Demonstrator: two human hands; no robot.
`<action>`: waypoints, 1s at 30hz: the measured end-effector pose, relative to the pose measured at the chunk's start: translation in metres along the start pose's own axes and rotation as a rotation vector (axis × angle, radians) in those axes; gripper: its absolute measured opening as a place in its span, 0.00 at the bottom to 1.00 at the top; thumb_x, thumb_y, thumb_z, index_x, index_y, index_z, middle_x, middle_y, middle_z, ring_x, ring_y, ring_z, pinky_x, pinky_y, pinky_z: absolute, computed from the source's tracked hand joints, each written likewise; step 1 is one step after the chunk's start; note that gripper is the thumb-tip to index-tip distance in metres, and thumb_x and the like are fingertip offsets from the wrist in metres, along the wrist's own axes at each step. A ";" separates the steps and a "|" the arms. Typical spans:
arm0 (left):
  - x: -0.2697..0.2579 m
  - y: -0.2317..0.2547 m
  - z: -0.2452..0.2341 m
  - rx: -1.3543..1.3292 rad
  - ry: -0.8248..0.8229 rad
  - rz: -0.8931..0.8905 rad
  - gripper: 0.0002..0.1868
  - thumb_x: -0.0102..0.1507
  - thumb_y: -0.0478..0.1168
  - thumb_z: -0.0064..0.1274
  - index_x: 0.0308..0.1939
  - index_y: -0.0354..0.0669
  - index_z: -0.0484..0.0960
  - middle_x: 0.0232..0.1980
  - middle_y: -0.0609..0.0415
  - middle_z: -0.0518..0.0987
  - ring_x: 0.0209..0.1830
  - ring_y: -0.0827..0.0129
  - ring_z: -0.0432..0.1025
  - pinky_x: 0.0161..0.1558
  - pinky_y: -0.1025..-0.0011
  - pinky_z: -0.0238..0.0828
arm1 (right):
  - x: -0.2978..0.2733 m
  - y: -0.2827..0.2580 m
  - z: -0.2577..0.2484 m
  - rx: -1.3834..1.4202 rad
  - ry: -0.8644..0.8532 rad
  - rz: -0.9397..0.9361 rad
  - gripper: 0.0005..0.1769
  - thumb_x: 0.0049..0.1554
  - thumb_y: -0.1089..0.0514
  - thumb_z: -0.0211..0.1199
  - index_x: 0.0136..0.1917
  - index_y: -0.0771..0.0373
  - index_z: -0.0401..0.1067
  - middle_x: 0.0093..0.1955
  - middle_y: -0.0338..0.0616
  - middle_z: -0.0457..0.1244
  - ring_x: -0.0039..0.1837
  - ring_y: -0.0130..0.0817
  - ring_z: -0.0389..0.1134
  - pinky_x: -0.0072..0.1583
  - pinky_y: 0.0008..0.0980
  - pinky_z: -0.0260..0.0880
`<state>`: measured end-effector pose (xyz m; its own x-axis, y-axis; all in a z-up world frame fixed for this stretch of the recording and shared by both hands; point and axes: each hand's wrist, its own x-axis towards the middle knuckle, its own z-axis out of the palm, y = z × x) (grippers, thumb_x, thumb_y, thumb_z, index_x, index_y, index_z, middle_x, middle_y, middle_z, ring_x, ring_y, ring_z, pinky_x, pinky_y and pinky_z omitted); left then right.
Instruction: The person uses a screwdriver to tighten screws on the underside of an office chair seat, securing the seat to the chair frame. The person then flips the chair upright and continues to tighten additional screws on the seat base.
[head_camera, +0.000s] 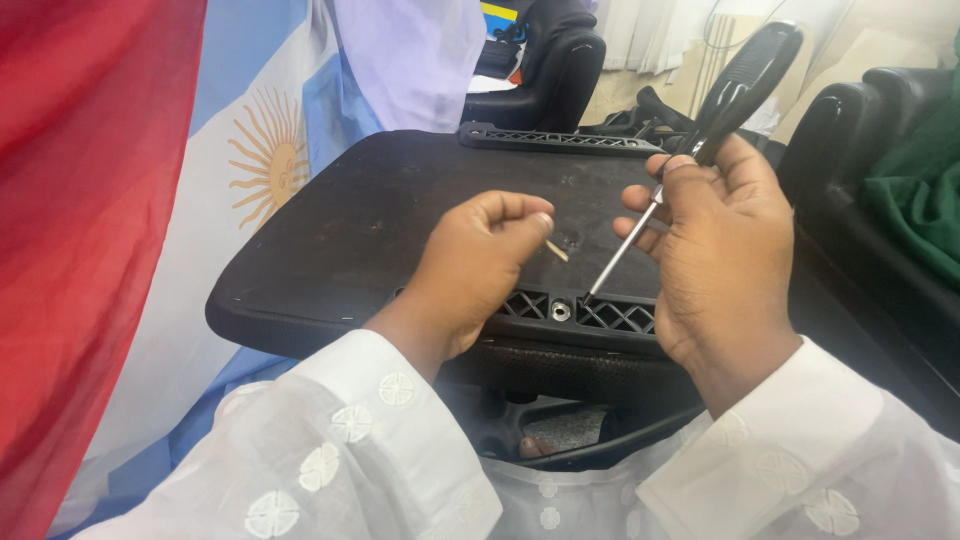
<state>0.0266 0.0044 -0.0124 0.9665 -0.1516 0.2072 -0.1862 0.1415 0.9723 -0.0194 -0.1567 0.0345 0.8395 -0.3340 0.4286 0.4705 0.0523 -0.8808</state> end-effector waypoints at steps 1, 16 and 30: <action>0.001 0.001 -0.004 -0.195 -0.001 -0.065 0.09 0.62 0.39 0.57 0.45 0.40 0.81 0.36 0.58 0.78 0.32 0.81 0.70 0.35 0.79 0.68 | -0.001 -0.001 0.000 -0.001 0.000 0.034 0.15 0.65 0.62 0.52 0.64 0.67 0.65 0.52 0.42 0.64 0.47 0.25 0.69 0.47 0.29 0.76; -0.009 0.024 -0.018 -0.538 0.188 -0.342 0.08 0.61 0.38 0.54 0.40 0.37 0.76 0.32 0.53 0.72 0.25 0.73 0.63 0.27 0.75 0.62 | 0.001 -0.002 -0.005 0.013 -0.007 0.228 0.12 0.62 0.61 0.55 0.58 0.65 0.69 0.46 0.40 0.66 0.45 0.28 0.70 0.48 0.31 0.76; -0.042 0.034 0.028 1.203 -0.089 -0.020 0.21 0.60 0.60 0.56 0.43 0.50 0.88 0.38 0.51 0.85 0.44 0.57 0.78 0.46 0.58 0.73 | 0.010 -0.002 -0.028 0.151 0.020 0.397 0.08 0.60 0.59 0.55 0.50 0.64 0.69 0.48 0.44 0.69 0.52 0.34 0.71 0.58 0.38 0.73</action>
<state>-0.0253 -0.0116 0.0152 0.9644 -0.2167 0.1517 -0.2623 -0.8567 0.4442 -0.0196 -0.1860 0.0344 0.9589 -0.2779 0.0573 0.1480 0.3176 -0.9366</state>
